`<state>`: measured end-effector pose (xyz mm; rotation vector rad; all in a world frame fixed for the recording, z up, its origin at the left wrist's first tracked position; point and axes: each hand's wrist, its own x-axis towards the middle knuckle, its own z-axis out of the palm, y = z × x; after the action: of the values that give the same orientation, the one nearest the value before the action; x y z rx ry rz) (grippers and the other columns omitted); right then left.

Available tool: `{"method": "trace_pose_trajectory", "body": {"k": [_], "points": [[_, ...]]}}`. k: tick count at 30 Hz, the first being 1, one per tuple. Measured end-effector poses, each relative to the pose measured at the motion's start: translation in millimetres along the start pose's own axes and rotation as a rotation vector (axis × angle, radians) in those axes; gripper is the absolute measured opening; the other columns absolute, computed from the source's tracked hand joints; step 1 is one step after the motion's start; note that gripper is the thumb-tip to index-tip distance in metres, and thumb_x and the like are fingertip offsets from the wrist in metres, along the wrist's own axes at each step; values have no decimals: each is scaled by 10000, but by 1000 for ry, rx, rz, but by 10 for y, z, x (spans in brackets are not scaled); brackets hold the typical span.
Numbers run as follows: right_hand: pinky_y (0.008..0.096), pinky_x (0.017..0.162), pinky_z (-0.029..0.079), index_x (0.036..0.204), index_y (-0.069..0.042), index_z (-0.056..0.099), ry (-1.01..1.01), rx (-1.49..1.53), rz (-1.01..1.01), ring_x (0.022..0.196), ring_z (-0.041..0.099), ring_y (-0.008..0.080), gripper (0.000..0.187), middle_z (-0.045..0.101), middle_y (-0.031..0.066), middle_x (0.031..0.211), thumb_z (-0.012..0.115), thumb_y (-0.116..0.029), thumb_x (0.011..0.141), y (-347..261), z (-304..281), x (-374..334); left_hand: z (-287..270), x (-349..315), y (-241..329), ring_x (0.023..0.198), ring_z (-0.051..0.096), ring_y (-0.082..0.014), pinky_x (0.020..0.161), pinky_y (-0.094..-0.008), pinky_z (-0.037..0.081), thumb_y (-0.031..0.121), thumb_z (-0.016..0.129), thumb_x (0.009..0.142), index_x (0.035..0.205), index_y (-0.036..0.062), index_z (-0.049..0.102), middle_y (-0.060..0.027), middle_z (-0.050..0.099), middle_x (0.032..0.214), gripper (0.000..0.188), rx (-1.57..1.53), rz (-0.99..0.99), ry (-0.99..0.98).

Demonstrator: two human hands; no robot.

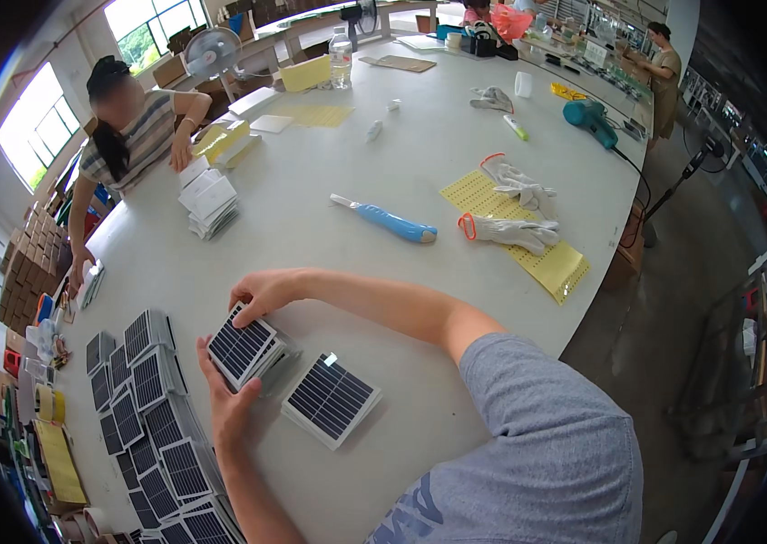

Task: The person trims small solar panels using a utility knife, removes them from backing sheets by hand, and stacks the solar panels on the table.

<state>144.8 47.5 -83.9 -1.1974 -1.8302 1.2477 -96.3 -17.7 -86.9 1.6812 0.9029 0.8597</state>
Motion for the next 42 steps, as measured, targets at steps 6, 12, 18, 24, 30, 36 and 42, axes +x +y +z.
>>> {"method": "trace_pose_trajectory", "body": {"k": [6,12,18,24,30,36,42], "points": [[289,670,474,1091,-2,678,-67,36,31,740,594,145,453,644,47,834,771,-353,821,1,-42,28,68,-3,138,1378,350,-295,1166,-371,239,403,834,645,1563,49,86,-195,326,1494,1236,24,-22,-18],[279,640,477,1064,-5,681,-87,42,51,712,596,142,445,644,46,827,781,-361,816,17,-58,-42,-5,12,23,1376,356,-289,1158,-368,252,431,806,668,1560,46,103,-193,331,1490,1199,47,-20,-67],[273,642,499,1081,-10,675,-79,87,70,718,606,140,447,646,50,841,777,-363,827,36,-28,-39,-28,69,20,1325,417,-271,1139,-349,280,442,773,720,1527,0,175,-186,406,1424,1097,-90,-59,2],[259,643,517,1105,-29,679,-64,124,65,730,621,134,447,648,45,855,767,-379,841,45,-44,-12,-113,213,26,1213,503,-204,1083,-314,350,284,728,819,1452,-20,290,-137,505,1302,827,-208,-100,-81],[251,647,518,1078,-54,710,-36,179,58,730,612,116,360,639,20,836,750,-342,867,-34,-57,-85,-87,149,-81,1211,508,-186,1071,-319,375,260,736,835,1447,-16,306,-124,515,1303,798,-231,-13,-33],[252,650,510,1041,-48,733,9,141,-15,732,599,106,343,646,10,807,751,-342,866,-48,-53,-133,-92,165,-163,1230,504,-195,1078,-324,375,267,738,842,1458,-16,308,-123,512,1325,803,-229,4,-44],[273,643,523,1025,-81,748,86,111,-80,734,606,104,363,667,4,818,771,-382,824,68,-7,2,-104,131,-160,1213,512,-198,1047,-337,398,237,738,859,1495,35,307,-129,534,1317,794,-396,9,38]]}}
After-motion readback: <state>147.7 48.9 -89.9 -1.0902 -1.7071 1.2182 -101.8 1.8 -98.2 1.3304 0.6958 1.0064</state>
